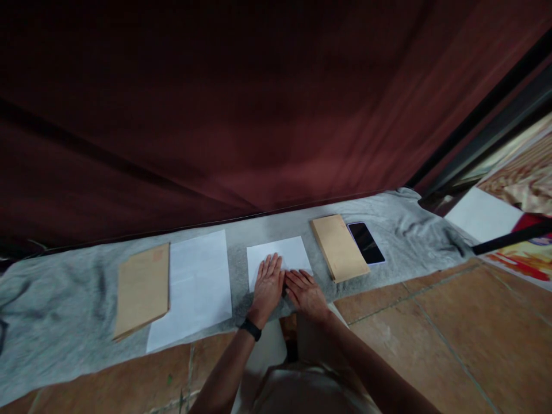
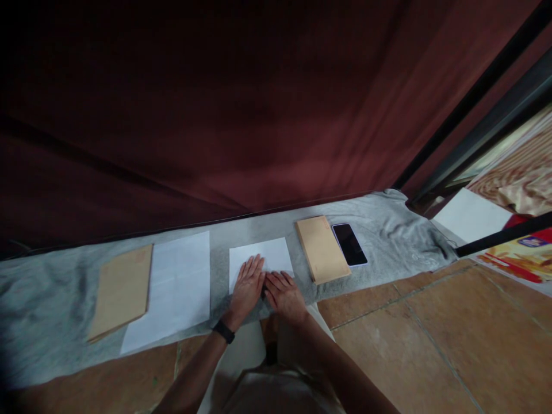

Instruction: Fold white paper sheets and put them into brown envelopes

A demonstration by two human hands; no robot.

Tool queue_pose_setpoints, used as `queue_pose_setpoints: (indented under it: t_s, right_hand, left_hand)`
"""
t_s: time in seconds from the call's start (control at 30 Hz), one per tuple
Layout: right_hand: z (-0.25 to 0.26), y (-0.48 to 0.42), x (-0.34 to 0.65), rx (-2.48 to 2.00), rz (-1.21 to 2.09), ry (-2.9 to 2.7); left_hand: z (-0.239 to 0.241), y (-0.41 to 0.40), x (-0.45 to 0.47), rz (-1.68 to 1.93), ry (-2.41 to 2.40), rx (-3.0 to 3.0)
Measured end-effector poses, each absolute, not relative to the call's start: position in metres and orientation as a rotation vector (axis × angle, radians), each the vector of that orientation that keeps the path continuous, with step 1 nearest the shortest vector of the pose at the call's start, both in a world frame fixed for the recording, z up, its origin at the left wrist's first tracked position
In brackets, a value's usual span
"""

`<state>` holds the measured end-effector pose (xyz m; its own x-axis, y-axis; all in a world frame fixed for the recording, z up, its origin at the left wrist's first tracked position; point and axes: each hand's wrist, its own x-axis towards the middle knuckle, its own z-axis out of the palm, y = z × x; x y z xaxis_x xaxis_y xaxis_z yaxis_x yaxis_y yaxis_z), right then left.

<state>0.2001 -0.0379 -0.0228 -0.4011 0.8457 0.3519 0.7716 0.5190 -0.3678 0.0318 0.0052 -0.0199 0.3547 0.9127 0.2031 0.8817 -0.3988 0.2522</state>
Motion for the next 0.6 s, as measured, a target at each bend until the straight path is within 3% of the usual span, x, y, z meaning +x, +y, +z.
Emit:
queue_pose_setpoints:
  t_s: [0.3,0.6]
  right_hand:
    - [-0.012,-0.001,0.186,-1.495,0.226,-2.083]
    - [-0.031,0.027,0.166,-1.628,0.129,-2.059]
  left_hand:
    - [-0.014,0.018,0.036,0.513,1.699,2.481]
    - [-0.020,0.026,0.032,0.406,1.820,2.456]
